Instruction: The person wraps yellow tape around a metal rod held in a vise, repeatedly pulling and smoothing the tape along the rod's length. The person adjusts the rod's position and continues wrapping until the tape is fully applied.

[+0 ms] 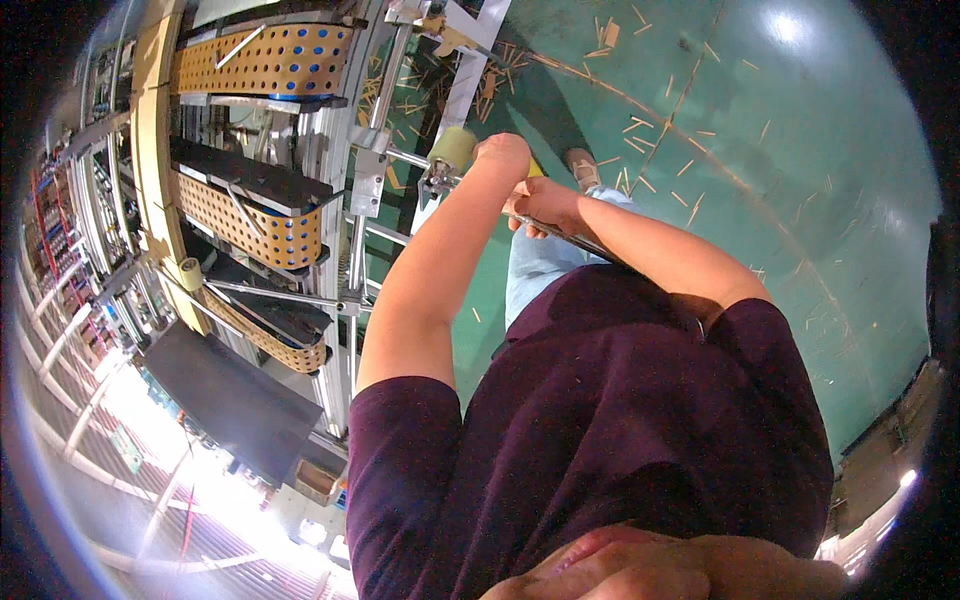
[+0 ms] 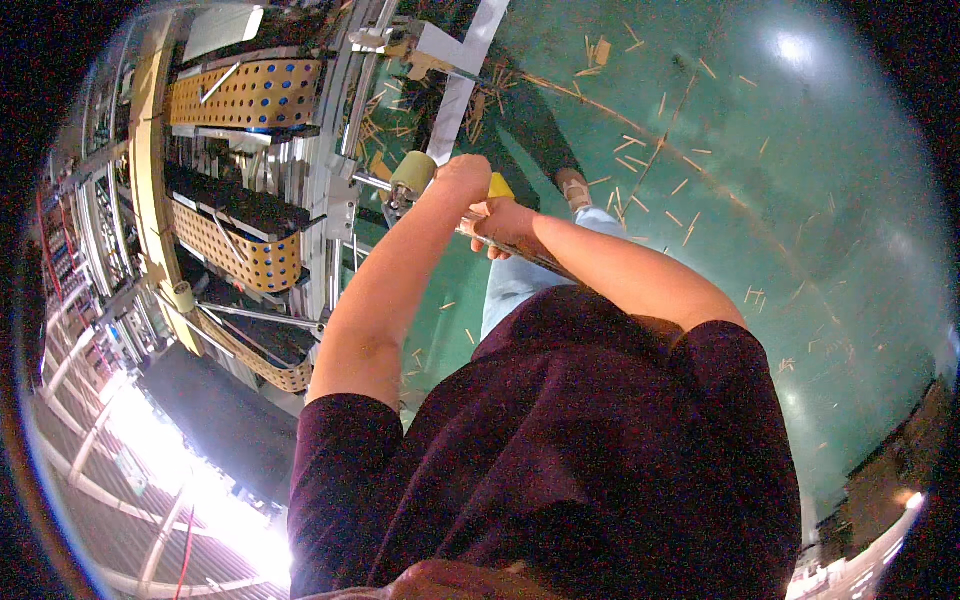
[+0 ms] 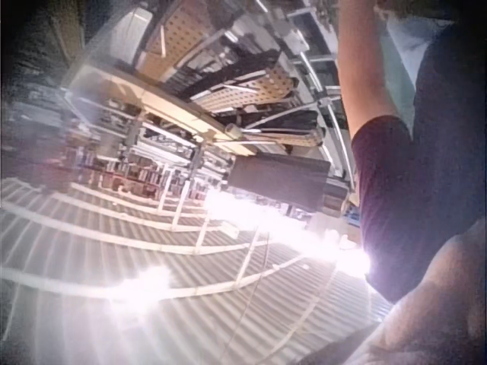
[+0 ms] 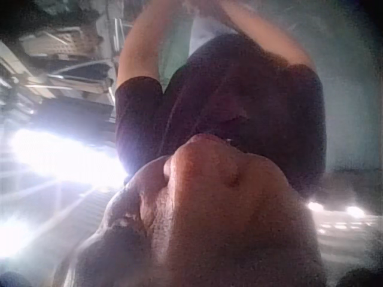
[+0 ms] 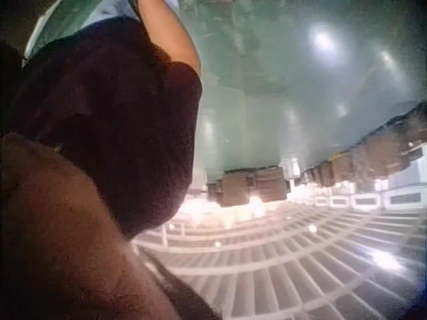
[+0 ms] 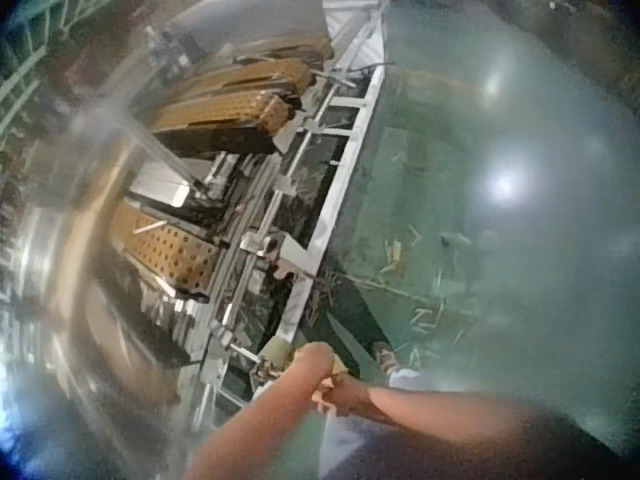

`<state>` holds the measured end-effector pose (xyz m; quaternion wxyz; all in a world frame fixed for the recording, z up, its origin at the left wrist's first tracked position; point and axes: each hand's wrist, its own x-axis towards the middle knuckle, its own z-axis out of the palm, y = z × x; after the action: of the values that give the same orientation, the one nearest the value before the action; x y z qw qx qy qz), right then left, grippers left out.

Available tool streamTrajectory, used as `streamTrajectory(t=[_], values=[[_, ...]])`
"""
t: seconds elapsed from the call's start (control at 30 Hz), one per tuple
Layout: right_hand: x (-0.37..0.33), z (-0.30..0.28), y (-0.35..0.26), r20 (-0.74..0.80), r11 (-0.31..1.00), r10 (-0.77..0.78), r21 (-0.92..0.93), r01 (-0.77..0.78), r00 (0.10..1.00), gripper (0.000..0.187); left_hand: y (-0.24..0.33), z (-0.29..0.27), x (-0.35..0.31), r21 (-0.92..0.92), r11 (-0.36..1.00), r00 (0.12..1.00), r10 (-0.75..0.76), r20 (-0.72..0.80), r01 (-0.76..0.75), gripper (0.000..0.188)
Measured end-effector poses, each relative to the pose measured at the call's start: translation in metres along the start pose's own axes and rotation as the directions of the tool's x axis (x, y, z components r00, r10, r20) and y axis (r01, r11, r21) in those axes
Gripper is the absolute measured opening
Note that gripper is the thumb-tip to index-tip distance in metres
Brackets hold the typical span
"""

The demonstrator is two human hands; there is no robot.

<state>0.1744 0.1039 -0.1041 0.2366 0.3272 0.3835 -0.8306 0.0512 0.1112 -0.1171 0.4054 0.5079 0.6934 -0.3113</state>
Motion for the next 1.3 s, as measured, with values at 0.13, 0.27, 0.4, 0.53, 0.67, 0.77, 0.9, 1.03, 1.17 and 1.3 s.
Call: streamTrajectory(t=[0.13,0.27,0.4,0.53,0.67,0.77,0.9,1.03,1.17,1.3], values=[[0.007,-0.001,0.008,-0.018,0.997,-0.052,-0.056,0.051,0.998,0.038,-0.015,0.014,0.017,-0.3,0.954,0.999,-0.032,-0.044,0.018,0.038],[0.019,-0.006,0.015,-0.109,0.89,-0.069,-0.457,0.012,0.992,0.043,-0.022,0.043,0.015,-0.856,0.491,0.95,-0.155,-0.271,-0.163,0.049],[0.016,-0.002,0.001,-0.26,0.85,0.034,-0.501,-0.165,0.965,0.04,-0.015,0.031,-0.035,-0.943,0.007,0.935,-0.13,-0.33,-0.332,0.05],[0.011,0.001,-0.01,-0.184,0.93,0.026,-0.357,-0.092,0.983,0.034,-0.023,0.049,-0.056,-0.769,-0.432,0.878,-0.142,-0.457,-0.47,0.044],[0.009,-0.014,0.001,0.12,0.889,-0.044,0.457,-0.016,0.992,0.033,-0.031,0.061,-0.078,-0.697,-0.54,0.855,-0.086,-0.511,-0.471,0.044],[0.045,-0.022,0.051,0.129,0.754,-0.644,-0.059,0.654,0.754,0.031,-0.035,0.072,-0.09,-0.714,-0.514,0.847,-0.05,-0.529,-0.476,0.042],[0.019,-0.007,0.021,0.34,0.344,-0.621,-0.69,0.636,0.706,0.028,-0.042,0.074,-0.105,-0.698,-0.553,0.849,-0.033,-0.527,-0.455,0.041],[0.027,0.001,0.013,0.389,0.013,-0.503,-0.889,0.457,0.771,0.024,-0.046,0.075,-0.116,-0.684,-0.43,0.782,-0.09,-0.617,-0.589,0.049],[-0.003,0.019,-0.028,0.207,0.373,-0.477,-0.832,0.41,0.854,0.023,-0.043,0.055,-0.141,-0.769,-0.107,0.773,-0.17,-0.611,-0.631,0.052],[-0.005,0.021,-0.02,0.084,0.78,-0.464,-0.433,0.452,0.882,0.023,-0.038,0.038,-0.166,-0.725,0.232,0.674,-0.268,-0.689,-0.649,0.039]])
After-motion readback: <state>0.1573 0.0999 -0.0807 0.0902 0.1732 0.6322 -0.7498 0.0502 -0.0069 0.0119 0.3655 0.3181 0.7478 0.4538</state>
